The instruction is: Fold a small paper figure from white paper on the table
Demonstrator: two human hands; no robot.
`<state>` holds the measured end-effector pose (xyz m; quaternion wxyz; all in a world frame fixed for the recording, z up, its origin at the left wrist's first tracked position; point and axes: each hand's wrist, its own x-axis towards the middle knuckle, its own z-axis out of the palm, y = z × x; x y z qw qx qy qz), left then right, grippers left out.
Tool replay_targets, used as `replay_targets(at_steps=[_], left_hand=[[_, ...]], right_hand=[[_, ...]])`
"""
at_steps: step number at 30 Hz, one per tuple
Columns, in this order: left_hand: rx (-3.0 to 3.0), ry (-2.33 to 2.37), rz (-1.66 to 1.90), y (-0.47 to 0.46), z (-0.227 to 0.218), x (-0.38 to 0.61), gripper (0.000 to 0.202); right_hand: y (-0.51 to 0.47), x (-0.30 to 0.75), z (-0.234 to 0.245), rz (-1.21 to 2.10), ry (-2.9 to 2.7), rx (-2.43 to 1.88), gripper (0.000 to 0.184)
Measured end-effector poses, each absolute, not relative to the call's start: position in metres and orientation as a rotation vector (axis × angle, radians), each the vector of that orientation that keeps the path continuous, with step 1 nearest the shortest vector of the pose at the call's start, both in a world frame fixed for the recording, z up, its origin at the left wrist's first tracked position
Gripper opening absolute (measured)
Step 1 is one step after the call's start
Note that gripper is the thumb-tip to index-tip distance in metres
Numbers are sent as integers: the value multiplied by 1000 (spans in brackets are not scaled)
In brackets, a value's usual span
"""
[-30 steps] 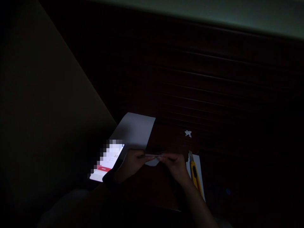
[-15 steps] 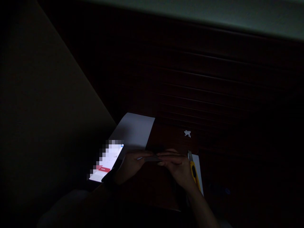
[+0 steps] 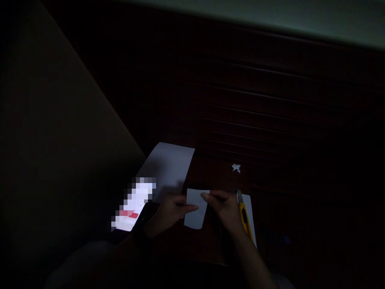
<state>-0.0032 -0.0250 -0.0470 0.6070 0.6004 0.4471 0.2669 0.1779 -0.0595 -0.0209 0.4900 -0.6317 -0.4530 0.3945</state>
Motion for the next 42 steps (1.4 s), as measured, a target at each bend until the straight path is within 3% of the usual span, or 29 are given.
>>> replay_targets(at_steps=[13, 35, 42], left_hand=[[1003, 905, 689, -22, -56, 0, 31], [973, 916, 662, -13, -54, -8, 29], [865, 915, 567, -12, -51, -9, 33]], right_hand=[[-57, 173, -46, 1133, -1138, -1573, 30], [-54, 175, -50, 1585, -1020, -1400, 36], [-54, 177, -55, 1717, -746, -1415, 34]])
